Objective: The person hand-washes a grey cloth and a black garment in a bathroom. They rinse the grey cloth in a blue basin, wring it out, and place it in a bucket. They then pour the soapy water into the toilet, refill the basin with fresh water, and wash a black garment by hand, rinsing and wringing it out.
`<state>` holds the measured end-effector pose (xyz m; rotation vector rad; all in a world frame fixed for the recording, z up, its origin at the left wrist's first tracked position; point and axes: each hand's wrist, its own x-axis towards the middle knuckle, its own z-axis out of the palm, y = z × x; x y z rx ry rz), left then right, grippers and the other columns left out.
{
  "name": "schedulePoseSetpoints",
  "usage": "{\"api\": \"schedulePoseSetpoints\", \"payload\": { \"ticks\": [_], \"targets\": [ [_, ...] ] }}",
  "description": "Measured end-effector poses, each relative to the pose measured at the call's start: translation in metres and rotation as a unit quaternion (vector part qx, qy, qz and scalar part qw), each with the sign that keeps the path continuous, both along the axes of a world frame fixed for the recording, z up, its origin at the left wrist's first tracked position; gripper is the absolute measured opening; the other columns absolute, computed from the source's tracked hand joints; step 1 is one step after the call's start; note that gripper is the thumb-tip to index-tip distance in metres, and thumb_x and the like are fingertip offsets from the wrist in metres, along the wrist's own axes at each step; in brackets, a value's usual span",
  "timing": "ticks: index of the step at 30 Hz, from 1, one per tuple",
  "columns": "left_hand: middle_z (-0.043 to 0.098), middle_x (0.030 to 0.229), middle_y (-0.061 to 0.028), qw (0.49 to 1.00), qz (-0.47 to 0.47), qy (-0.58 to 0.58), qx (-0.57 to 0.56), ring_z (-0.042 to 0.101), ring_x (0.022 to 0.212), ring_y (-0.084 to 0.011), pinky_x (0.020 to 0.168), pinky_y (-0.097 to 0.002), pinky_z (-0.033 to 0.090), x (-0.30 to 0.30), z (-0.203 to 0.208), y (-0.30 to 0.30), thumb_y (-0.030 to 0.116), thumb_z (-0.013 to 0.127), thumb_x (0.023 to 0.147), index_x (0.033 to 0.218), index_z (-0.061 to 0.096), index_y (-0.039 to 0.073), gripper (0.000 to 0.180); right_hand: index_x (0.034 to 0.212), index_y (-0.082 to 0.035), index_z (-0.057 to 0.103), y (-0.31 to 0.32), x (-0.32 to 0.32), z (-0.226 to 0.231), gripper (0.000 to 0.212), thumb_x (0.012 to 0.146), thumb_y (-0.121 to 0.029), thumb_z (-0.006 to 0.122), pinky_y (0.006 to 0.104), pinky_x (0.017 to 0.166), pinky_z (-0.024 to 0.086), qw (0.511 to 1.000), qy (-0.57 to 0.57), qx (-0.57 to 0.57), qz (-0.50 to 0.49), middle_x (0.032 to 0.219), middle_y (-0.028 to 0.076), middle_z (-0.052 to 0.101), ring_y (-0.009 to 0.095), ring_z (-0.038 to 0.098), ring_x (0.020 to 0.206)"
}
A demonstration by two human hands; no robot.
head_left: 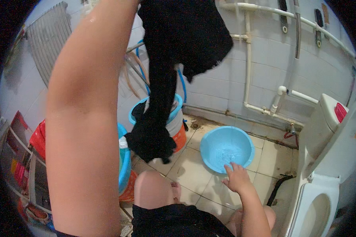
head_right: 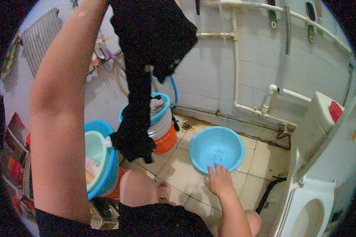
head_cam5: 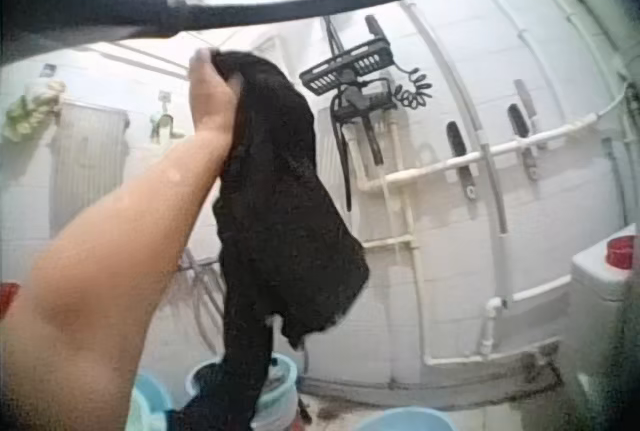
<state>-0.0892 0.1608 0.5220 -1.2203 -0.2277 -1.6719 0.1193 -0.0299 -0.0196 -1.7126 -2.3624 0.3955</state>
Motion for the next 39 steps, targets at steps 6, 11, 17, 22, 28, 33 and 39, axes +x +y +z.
{"api": "schedulePoseSetpoints", "payload": {
  "ticks": [6,11,17,22,28,33,39],
  "targets": [
    [0.051,0.105,-0.0237,0.989,-0.028,0.012,-0.144,0.048,0.101,-0.0397,0.091,-0.0401,0.038,0.045,-0.107,0.066,0.005,0.062,0.069,0.11,0.046,-0.003,0.045,0.13,-0.006,0.038,0.028,0.016,0.026,0.068,0.071,-0.02,0.07,0.0467,0.1,0.029,0.959,0.116,0.203,-0.158,0.136,0.021,0.029,0.037,0.034,0.122],
    [0.055,0.099,-0.0201,0.914,-0.034,0.099,-0.392,0.054,0.095,-0.0363,0.083,-0.041,0.044,0.054,-0.241,0.072,0.006,0.059,0.07,0.104,0.051,0.003,0.035,0.13,-0.007,0.04,0.037,0.026,0.02,0.067,0.072,-0.024,0.069,0.0496,0.1,0.027,0.96,0.069,0.181,-0.201,0.137,0.02,0.029,0.036,0.033,0.123],
    [0.056,0.109,-0.0193,0.524,-0.017,0.208,-0.826,0.054,0.102,-0.0319,0.088,-0.0385,0.043,0.061,-0.441,0.072,0.03,0.067,0.074,0.11,0.057,0.005,0.045,0.125,-0.007,0.045,0.032,0.044,0.016,0.061,0.073,-0.029,0.067,0.0494,0.101,0.026,0.964,0.021,0.133,-0.229,0.135,0.018,0.034,0.033,0.035,0.122],
    [0.062,0.1,-0.0158,0.381,-0.043,0.372,-0.845,0.06,0.091,-0.0284,0.079,-0.0366,0.047,0.053,-0.541,0.038,0.029,0.062,0.077,0.103,0.06,0.004,0.036,0.123,-0.007,0.048,0.026,0.052,0.019,0.057,0.074,-0.03,0.066,0.0489,0.101,0.026,0.963,-0.006,0.13,-0.236,0.131,0.016,0.04,0.032,0.037,0.12],
    [0.064,0.097,-0.0131,0.304,0.017,0.437,-0.846,0.06,0.092,-0.0305,0.077,-0.0403,0.048,0.033,-0.553,-0.031,0.034,0.058,0.08,0.105,0.06,0.008,0.037,0.122,-0.008,0.048,0.021,0.047,0.009,0.055,0.075,-0.032,0.065,0.0483,0.1,0.027,0.971,-0.074,0.083,-0.213,0.127,0.015,0.044,0.03,0.04,0.118],
    [0.063,0.098,-0.0131,0.241,0.08,0.518,-0.817,0.059,0.093,-0.0305,0.078,-0.0414,0.048,0.037,-0.561,-0.048,0.035,0.057,0.08,0.104,0.058,0.007,0.037,0.123,-0.008,0.047,0.025,0.043,-0.001,0.055,0.077,-0.034,0.063,0.0475,0.101,0.027,0.976,-0.103,0.036,-0.19,0.126,0.014,0.045,0.029,0.041,0.118],
    [0.057,0.105,-0.0129,0.339,0.066,0.483,-0.805,0.057,0.096,-0.0313,0.08,-0.0422,0.046,0.037,-0.556,-0.033,0.03,0.054,0.083,0.11,0.054,0.006,0.036,0.122,-0.008,0.048,0.04,0.039,-0.011,0.054,0.077,-0.034,0.063,0.0481,0.1,0.028,0.979,-0.096,0.02,-0.178,0.124,0.013,0.048,0.03,0.043,0.115]
  ]
}}
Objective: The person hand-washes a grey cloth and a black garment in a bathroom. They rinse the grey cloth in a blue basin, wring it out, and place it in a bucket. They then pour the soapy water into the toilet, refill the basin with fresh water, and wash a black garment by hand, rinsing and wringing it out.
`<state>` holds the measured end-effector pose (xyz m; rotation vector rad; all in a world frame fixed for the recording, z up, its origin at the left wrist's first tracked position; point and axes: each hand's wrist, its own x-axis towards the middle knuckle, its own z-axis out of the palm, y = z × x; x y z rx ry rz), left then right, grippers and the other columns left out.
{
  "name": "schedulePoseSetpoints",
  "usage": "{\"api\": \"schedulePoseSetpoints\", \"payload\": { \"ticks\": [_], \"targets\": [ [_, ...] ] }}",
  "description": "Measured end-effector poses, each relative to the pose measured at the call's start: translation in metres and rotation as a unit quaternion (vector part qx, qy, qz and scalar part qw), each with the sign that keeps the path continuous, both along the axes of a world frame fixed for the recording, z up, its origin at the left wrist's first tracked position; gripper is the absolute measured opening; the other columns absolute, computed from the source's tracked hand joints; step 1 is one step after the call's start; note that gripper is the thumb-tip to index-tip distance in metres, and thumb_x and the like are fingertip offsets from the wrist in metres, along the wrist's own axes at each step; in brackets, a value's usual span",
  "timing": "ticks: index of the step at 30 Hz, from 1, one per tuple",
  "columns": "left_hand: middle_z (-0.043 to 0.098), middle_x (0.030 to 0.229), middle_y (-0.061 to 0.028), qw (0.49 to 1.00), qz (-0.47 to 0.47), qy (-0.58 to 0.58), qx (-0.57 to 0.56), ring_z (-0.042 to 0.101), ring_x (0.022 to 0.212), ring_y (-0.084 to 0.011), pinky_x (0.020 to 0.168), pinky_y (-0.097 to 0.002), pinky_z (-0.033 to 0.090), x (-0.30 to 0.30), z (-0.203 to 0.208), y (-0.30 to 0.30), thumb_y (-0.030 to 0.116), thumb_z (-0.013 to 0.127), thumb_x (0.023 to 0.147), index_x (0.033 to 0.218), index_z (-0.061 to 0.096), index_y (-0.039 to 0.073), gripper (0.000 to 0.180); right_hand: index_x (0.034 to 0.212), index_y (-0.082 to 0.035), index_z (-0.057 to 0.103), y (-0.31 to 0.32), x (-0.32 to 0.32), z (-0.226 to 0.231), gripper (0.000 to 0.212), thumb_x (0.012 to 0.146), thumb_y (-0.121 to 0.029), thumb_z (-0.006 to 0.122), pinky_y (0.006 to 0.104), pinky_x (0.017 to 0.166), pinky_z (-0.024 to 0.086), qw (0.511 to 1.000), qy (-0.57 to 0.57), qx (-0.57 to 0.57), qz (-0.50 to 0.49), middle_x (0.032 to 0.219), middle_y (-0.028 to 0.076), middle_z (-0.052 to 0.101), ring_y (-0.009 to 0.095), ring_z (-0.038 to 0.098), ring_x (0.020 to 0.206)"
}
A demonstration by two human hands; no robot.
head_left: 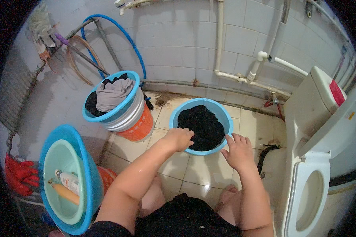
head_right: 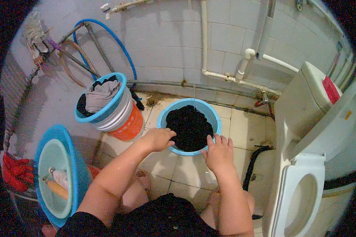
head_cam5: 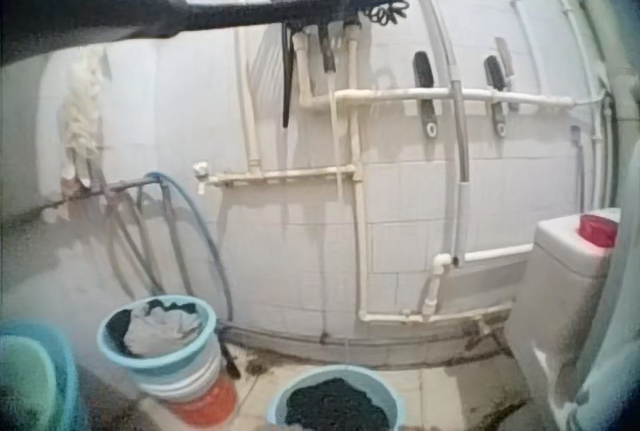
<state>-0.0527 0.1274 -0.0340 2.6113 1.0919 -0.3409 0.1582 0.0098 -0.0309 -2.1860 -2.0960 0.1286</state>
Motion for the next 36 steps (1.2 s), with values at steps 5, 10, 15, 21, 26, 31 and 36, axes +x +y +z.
{"api": "schedulePoseSetpoints", "payload": {
  "ticks": [5,10,15,21,26,31,36],
  "targets": [
    [0.059,0.102,-0.0132,1.0,-0.008,-0.005,-0.008,0.058,0.095,-0.031,0.079,-0.0425,0.047,-0.007,-0.002,0.007,0.03,0.055,0.083,0.109,0.055,0.007,0.035,0.122,-0.009,0.048,0.015,-0.003,-0.009,0.054,0.078,-0.036,0.062,0.0481,0.099,0.03,1.0,-0.002,-0.021,0.014,0.122,0.013,0.049,0.029,0.045,0.115],
    [0.06,0.094,-0.013,0.999,-0.013,0.008,0.036,0.06,0.088,-0.0313,0.073,-0.044,0.049,-0.016,-0.002,0.011,0.03,0.056,0.081,0.101,0.056,0.006,0.032,0.123,-0.01,0.048,0.029,-0.003,-0.025,0.054,0.079,-0.038,0.06,0.0478,0.098,0.032,0.998,-0.017,-0.05,0.021,0.12,0.012,0.051,0.028,0.046,0.113],
    [0.06,0.09,-0.0133,0.997,-0.013,-0.045,0.064,0.06,0.086,-0.0318,0.071,-0.0441,0.049,-0.02,0.0,0.016,0.028,0.058,0.08,0.096,0.056,0.006,0.028,0.124,-0.012,0.047,0.04,0.005,-0.033,0.053,0.08,-0.04,0.059,0.0471,0.097,0.032,0.993,-0.032,-0.113,0.009,0.115,0.011,0.053,0.029,0.049,0.109],
    [0.061,0.093,-0.013,0.999,-0.007,-0.005,0.044,0.06,0.086,-0.0308,0.073,-0.0426,0.049,-0.023,-0.005,0.023,0.029,0.058,0.081,0.098,0.057,0.006,0.028,0.124,-0.012,0.048,0.037,-0.001,-0.037,0.052,0.08,-0.039,0.058,0.0467,0.097,0.033,0.99,-0.046,-0.129,0.017,0.115,0.012,0.054,0.029,0.05,0.109],
    [0.061,0.094,-0.0124,0.999,-0.007,0.004,0.049,0.061,0.087,-0.03,0.073,-0.0424,0.049,-0.023,-0.006,0.031,0.029,0.056,0.082,0.099,0.058,0.007,0.028,0.124,-0.011,0.048,0.036,-0.007,-0.035,0.053,0.08,-0.038,0.059,0.0471,0.098,0.032,0.991,-0.037,-0.126,0.038,0.117,0.013,0.053,0.03,0.049,0.111],
    [0.062,0.091,-0.0116,0.997,0.017,0.059,0.052,0.063,0.081,-0.0296,0.069,-0.0436,0.051,-0.02,-0.017,0.047,0.029,0.057,0.081,0.097,0.058,0.007,0.027,0.123,-0.011,0.048,0.05,-0.003,-0.046,0.052,0.08,-0.038,0.059,0.0478,0.099,0.031,0.994,-0.036,-0.092,0.044,0.117,0.012,0.053,0.029,0.048,0.111],
    [0.062,0.087,-0.011,0.997,0.015,0.027,0.077,0.063,0.078,-0.0292,0.067,-0.0428,0.051,-0.016,-0.034,0.059,0.028,0.061,0.078,0.091,0.058,0.007,0.025,0.124,-0.01,0.047,0.068,-0.001,-0.048,0.052,0.081,-0.037,0.058,0.048,0.1,0.03,0.992,-0.01,-0.12,0.034,0.118,0.012,0.053,0.029,0.048,0.112]
  ]
}}
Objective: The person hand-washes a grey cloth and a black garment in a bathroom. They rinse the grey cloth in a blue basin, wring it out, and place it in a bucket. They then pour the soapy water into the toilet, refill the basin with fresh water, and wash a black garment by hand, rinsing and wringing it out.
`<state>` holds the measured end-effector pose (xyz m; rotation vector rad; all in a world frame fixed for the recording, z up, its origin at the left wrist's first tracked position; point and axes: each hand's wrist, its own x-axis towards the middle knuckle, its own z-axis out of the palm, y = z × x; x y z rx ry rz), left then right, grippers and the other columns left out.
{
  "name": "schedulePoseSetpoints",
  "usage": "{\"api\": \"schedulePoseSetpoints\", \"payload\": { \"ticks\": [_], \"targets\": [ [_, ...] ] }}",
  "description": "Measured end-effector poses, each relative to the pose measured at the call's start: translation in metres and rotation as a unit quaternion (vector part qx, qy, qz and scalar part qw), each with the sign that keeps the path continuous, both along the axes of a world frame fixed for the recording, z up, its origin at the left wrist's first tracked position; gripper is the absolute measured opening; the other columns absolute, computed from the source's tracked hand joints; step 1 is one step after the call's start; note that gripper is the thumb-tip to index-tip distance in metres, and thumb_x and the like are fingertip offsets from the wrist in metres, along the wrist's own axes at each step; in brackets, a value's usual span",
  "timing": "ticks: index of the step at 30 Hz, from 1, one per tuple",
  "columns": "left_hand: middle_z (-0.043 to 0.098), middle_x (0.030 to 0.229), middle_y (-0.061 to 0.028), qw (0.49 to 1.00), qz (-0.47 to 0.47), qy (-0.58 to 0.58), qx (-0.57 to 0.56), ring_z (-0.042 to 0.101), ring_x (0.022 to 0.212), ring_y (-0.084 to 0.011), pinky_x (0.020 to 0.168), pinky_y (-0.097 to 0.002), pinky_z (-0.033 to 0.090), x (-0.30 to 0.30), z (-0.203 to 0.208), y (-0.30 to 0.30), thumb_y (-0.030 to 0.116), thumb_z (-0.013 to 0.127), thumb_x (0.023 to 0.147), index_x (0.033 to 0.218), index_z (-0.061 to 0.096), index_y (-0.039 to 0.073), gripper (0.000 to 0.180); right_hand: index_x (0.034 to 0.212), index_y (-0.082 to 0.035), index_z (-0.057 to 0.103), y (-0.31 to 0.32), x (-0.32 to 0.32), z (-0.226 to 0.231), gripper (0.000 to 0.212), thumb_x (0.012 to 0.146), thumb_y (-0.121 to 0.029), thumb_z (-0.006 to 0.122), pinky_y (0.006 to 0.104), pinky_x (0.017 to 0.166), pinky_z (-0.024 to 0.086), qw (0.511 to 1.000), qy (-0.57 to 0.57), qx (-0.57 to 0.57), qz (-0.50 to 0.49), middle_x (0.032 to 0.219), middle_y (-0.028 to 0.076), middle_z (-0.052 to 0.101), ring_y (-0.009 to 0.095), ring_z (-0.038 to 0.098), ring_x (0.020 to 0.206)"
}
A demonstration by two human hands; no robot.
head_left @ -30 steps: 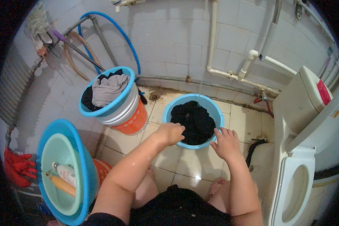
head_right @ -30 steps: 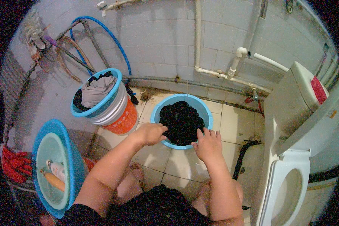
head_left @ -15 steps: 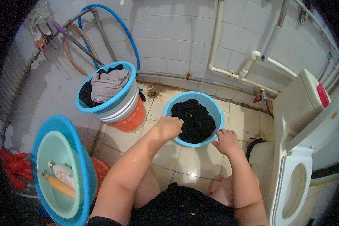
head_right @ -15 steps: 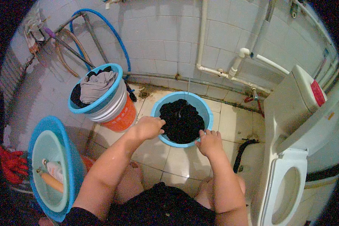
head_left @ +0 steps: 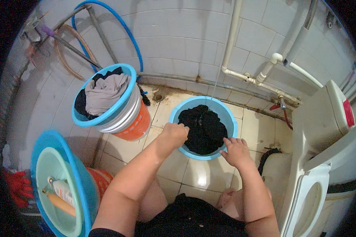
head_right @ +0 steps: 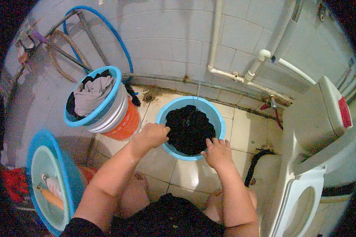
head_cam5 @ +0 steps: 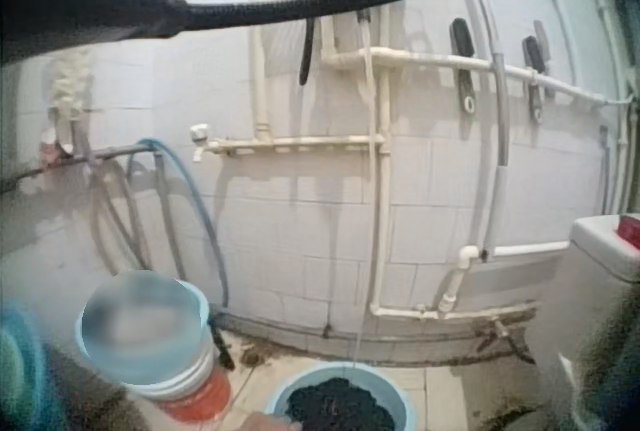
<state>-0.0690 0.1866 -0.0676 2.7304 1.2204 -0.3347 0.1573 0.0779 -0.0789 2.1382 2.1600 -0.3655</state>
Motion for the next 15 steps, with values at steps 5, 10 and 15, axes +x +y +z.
{"api": "schedulePoseSetpoints", "payload": {
  "ticks": [5,10,15],
  "targets": [
    [0.062,0.084,-0.0109,0.999,-0.031,-0.032,0.025,0.063,0.077,-0.0294,0.065,-0.0425,0.051,-0.004,-0.017,0.013,0.028,0.062,0.076,0.087,0.059,0.007,0.024,0.124,-0.01,0.047,0.012,-0.001,-0.002,0.053,0.08,-0.038,0.059,0.0479,0.1,0.03,1.0,0.005,-0.002,-0.004,0.117,0.012,0.053,0.029,0.048,0.112],
    [0.062,0.076,-0.0083,0.996,-0.043,-0.043,0.06,0.063,0.07,-0.0248,0.059,-0.0378,0.049,-0.007,-0.023,0.016,0.025,0.063,0.074,0.078,0.061,0.01,0.016,0.124,-0.01,0.046,0.02,0.007,-0.004,0.053,0.08,-0.038,0.059,0.0479,0.099,0.032,1.0,-0.009,-0.024,-0.003,0.115,0.012,0.054,0.029,0.049,0.11],
    [0.062,0.09,-0.0139,0.998,-0.004,0.038,-0.059,0.062,0.084,-0.0312,0.071,-0.044,0.05,-0.021,-0.016,0.012,0.03,0.06,0.079,0.095,0.059,0.007,0.028,0.121,-0.009,0.049,0.034,-0.008,-0.007,0.051,0.08,-0.037,0.059,0.0477,0.096,0.034,1.0,0.016,0.011,0.012,0.109,0.012,0.056,0.029,0.051,0.106]
  ]
}}
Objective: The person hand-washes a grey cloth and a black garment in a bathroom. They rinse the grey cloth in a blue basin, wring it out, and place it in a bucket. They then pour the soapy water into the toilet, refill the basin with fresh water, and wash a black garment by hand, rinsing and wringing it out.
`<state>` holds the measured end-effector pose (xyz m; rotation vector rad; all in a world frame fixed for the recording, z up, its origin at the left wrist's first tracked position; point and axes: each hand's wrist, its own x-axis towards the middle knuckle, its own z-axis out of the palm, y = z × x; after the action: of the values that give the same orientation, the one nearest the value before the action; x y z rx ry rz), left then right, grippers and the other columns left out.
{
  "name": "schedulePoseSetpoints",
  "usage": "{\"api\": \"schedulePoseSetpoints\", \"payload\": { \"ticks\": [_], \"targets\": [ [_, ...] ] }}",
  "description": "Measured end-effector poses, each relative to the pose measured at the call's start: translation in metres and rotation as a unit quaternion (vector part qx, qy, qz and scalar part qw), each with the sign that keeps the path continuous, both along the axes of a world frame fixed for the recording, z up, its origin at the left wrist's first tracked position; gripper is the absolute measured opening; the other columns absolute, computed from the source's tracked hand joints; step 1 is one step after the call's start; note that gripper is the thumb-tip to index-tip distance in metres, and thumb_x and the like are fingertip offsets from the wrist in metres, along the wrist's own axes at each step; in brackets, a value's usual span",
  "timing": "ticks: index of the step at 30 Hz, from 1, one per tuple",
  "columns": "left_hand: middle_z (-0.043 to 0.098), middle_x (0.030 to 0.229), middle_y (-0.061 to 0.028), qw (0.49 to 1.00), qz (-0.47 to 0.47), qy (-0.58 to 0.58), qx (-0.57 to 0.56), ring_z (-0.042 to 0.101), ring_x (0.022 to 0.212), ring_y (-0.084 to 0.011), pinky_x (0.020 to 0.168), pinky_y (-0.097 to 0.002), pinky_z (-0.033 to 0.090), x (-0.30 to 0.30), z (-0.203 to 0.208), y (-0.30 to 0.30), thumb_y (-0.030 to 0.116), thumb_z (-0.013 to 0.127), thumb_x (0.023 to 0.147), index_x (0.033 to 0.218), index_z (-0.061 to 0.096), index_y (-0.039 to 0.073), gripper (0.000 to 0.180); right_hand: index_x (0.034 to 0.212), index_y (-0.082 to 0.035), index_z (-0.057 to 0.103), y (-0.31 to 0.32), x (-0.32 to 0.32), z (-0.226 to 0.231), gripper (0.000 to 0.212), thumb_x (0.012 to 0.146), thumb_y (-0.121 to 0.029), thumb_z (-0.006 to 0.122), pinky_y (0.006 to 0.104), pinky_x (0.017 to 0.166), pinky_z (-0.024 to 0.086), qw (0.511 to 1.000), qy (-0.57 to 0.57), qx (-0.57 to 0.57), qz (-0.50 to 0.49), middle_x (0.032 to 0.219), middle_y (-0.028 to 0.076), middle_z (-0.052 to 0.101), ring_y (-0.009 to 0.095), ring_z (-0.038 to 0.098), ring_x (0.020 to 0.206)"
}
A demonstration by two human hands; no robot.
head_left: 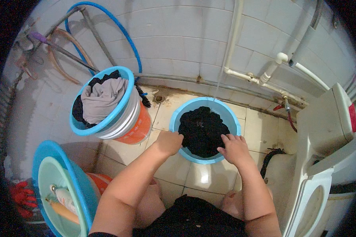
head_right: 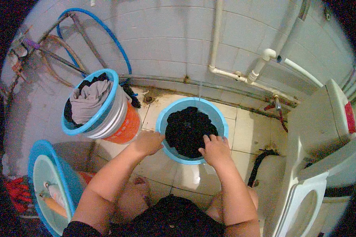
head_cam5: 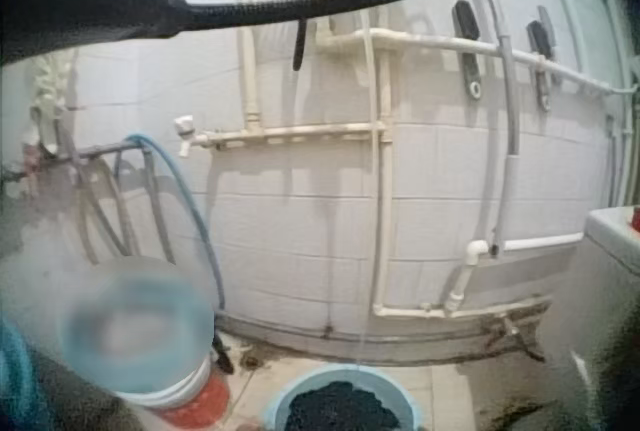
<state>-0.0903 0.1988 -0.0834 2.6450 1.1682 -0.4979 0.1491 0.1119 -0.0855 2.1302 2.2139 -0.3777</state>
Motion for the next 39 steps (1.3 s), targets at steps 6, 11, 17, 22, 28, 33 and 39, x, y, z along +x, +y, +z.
{"api": "schedulePoseSetpoints", "payload": {
  "ticks": [6,11,17,22,28,33,39],
  "targets": [
    [0.061,0.099,-0.0137,0.999,0.023,0.036,-0.012,0.061,0.091,-0.031,0.074,-0.0448,0.049,-0.03,-0.004,0.0,0.032,0.057,0.082,0.106,0.055,0.008,0.034,0.117,-0.009,0.052,0.03,-0.018,-0.035,0.047,0.079,-0.036,0.059,0.0444,0.091,0.037,0.997,0.064,-0.02,0.025,0.105,0.012,0.057,0.029,0.052,0.102],
    [0.06,0.102,-0.0129,0.997,0.029,0.066,-0.013,0.06,0.093,-0.0299,0.075,-0.0432,0.05,-0.043,0.01,-0.012,0.033,0.055,0.083,0.109,0.054,0.009,0.035,0.116,-0.009,0.052,0.043,-0.034,-0.02,0.046,0.08,-0.038,0.058,0.0434,0.091,0.037,0.998,0.048,-0.021,0.037,0.104,0.011,0.057,0.028,0.053,0.101],
    [0.06,0.099,-0.0131,0.999,0.006,0.047,0.017,0.061,0.091,-0.0296,0.073,-0.043,0.05,-0.053,0.004,-0.023,0.031,0.056,0.082,0.104,0.055,0.006,0.033,0.117,-0.01,0.051,0.038,-0.021,-0.012,0.047,0.08,-0.038,0.058,0.0438,0.09,0.039,0.999,0.015,-0.026,0.04,0.105,0.011,0.057,0.028,0.053,0.102],
    [0.063,0.09,-0.0113,0.998,0.018,0.003,0.063,0.063,0.083,-0.0289,0.069,-0.0421,0.051,-0.044,0.016,-0.042,0.022,0.056,0.079,0.093,0.059,0.006,0.022,0.116,-0.009,0.052,0.008,-0.024,-0.004,0.047,0.08,-0.037,0.059,0.0443,0.092,0.037,0.998,0.013,-0.017,0.057,0.107,0.012,0.056,0.03,0.051,0.104],
    [0.065,0.088,-0.0096,0.997,0.058,-0.025,0.052,0.063,0.085,-0.0275,0.07,-0.0402,0.05,-0.027,0.042,-0.082,0.017,0.054,0.08,0.088,0.062,0.008,0.015,0.119,-0.011,0.051,-0.034,-0.019,0.012,0.049,0.081,-0.041,0.057,0.0442,0.093,0.037,0.995,-0.003,-0.047,0.087,0.112,0.011,0.054,0.03,0.049,0.107],
    [0.063,0.096,-0.0097,0.996,0.063,-0.057,0.03,0.061,0.091,-0.0282,0.074,-0.0412,0.049,-0.017,0.058,-0.099,0.028,0.057,0.081,0.095,0.059,0.008,0.024,0.12,-0.011,0.05,-0.057,-0.007,0.017,0.051,0.081,-0.044,0.055,0.0443,0.092,0.039,0.995,-0.03,-0.071,0.07,0.116,0.012,0.053,0.03,0.05,0.108],
    [0.063,0.096,-0.0102,0.994,0.076,-0.064,0.034,0.062,0.09,-0.0262,0.073,-0.0413,0.05,-0.038,0.074,-0.104,0.026,0.056,0.08,0.1,0.059,0.008,0.028,0.119,-0.012,0.051,-0.062,0.008,0.001,0.051,0.081,-0.046,0.055,0.0445,0.09,0.04,0.995,-0.023,-0.069,0.068,0.116,0.012,0.053,0.03,0.05,0.109]
  ]
}}
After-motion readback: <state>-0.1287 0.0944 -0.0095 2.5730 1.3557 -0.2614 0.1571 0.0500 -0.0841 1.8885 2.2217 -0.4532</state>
